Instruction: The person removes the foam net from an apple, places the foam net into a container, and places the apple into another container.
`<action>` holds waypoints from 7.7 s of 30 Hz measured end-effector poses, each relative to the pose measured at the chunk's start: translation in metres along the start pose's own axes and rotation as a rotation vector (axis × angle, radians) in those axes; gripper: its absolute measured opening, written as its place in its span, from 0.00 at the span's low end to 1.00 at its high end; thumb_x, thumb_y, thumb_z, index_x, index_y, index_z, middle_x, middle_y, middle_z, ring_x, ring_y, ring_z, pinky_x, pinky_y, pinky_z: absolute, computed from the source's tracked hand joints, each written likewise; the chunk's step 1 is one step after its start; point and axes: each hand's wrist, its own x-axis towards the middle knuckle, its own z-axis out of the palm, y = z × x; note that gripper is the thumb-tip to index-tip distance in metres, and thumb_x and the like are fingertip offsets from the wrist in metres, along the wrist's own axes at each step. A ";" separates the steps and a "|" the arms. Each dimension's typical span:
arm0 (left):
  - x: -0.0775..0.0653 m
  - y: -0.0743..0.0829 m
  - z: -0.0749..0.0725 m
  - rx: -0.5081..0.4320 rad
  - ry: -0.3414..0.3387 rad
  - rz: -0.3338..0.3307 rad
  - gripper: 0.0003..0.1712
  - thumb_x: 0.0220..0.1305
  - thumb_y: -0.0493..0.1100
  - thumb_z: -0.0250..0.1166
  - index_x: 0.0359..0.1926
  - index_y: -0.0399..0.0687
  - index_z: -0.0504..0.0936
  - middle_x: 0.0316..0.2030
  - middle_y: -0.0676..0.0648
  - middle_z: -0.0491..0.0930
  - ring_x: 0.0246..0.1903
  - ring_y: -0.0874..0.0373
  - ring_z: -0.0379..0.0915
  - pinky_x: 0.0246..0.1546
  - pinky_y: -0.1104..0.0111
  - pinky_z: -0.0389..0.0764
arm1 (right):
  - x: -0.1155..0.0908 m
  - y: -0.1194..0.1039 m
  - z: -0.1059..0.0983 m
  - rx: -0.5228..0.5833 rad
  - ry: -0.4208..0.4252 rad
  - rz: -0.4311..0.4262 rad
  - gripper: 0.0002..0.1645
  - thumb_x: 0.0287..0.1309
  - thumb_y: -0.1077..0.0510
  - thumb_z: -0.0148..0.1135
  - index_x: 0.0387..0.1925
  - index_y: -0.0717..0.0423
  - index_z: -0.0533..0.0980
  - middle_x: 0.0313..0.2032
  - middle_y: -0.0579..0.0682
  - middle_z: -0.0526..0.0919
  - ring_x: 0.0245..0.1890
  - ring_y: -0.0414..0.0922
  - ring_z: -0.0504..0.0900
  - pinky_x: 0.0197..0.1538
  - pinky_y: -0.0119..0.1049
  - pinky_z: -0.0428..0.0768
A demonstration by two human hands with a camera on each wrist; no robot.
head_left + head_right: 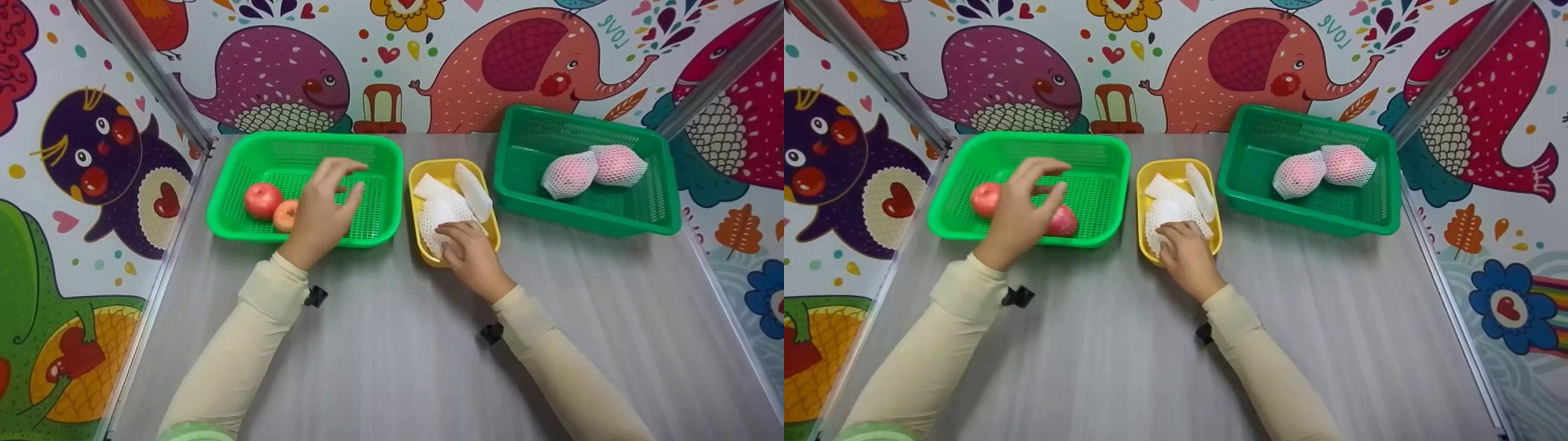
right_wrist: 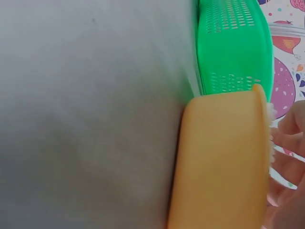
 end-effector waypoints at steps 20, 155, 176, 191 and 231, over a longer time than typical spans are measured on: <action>-0.076 0.026 0.050 -0.150 -0.185 0.056 0.16 0.72 0.39 0.62 0.58 0.54 0.80 0.54 0.55 0.74 0.54 0.60 0.73 0.49 0.64 0.81 | -0.002 0.043 -0.125 -0.184 0.212 -0.084 0.17 0.57 0.71 0.65 0.49 0.59 0.82 0.53 0.53 0.81 0.57 0.53 0.74 0.59 0.51 0.72; -0.084 0.039 0.085 -0.228 -0.355 0.087 0.37 0.68 0.49 0.67 0.74 0.57 0.63 0.68 0.54 0.61 0.64 0.60 0.63 0.53 0.61 0.80 | -0.033 -0.034 -0.110 0.312 -0.342 0.012 0.51 0.56 0.44 0.75 0.75 0.41 0.58 0.67 0.43 0.69 0.59 0.45 0.74 0.57 0.47 0.78; -0.156 0.009 0.092 -0.139 -0.481 -0.091 0.30 0.70 0.51 0.66 0.69 0.56 0.70 0.63 0.55 0.67 0.63 0.62 0.66 0.61 0.64 0.72 | -0.082 -0.030 -0.020 0.465 -0.488 0.134 0.48 0.60 0.55 0.72 0.75 0.49 0.57 0.65 0.50 0.71 0.61 0.46 0.74 0.60 0.49 0.75; -0.154 0.003 0.100 -0.199 -0.519 -0.256 0.28 0.67 0.44 0.68 0.66 0.56 0.73 0.50 0.53 0.72 0.43 0.59 0.75 0.42 0.67 0.83 | -0.087 -0.019 -0.010 0.436 -0.461 0.162 0.50 0.56 0.41 0.73 0.73 0.52 0.60 0.64 0.44 0.73 0.60 0.42 0.74 0.61 0.47 0.74; -0.157 -0.003 0.105 -0.493 -0.554 -0.461 0.28 0.69 0.35 0.64 0.67 0.59 0.72 0.62 0.50 0.72 0.50 0.55 0.79 0.47 0.65 0.82 | -0.080 -0.028 -0.018 0.336 -0.181 0.234 0.15 0.51 0.46 0.78 0.35 0.45 0.80 0.32 0.38 0.81 0.32 0.41 0.77 0.36 0.35 0.77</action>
